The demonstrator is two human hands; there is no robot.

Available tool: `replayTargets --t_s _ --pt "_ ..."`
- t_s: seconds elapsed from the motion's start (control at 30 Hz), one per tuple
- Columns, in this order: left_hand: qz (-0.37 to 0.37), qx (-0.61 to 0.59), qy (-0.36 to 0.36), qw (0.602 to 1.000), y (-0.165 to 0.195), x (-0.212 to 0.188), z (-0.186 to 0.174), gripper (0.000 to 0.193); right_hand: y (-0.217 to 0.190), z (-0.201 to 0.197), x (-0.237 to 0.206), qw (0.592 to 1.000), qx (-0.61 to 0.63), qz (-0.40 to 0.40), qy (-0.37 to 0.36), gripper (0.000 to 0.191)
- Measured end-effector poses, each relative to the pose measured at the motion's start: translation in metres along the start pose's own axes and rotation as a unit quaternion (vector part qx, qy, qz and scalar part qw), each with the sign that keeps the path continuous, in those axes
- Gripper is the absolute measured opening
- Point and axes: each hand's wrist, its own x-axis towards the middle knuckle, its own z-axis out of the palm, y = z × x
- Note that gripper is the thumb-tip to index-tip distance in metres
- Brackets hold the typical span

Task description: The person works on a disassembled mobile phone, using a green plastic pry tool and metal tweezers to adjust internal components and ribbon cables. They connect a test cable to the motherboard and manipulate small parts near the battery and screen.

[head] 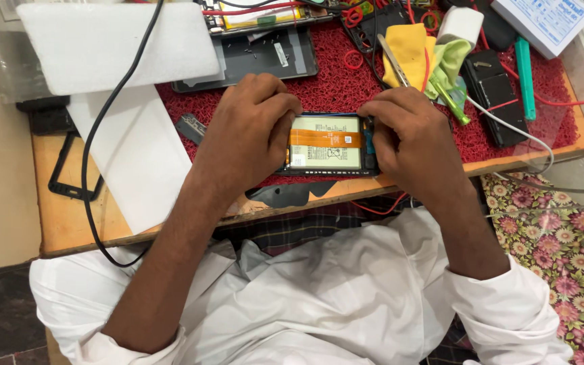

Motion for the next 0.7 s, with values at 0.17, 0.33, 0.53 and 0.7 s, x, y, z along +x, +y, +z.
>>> replayTargets --t_s 0.17,0.33,0.53,0.7 --pt "-0.013 0.008 -0.011 1.0 -0.001 -0.002 0.001 0.006 -0.008 -0.002 0.003 1.0 -0.025 -0.004 -0.015 0.025" --pt "-0.019 0.0 0.0 1.0 -0.001 -0.003 0.002 0.008 -0.007 -0.002 0.003 0.998 -0.054 -0.022 -0.025 0.027" --pt "-0.042 -0.043 0.003 0.998 0.0 -0.001 -0.006 0.032 -0.015 -0.003 0.012 0.996 -0.074 -0.042 -0.04 0.028" --pt "-0.115 -0.123 -0.013 0.986 0.003 0.0 -0.013 0.045 -0.024 -0.003 0.022 0.991 -0.091 -0.065 -0.069 0.033"
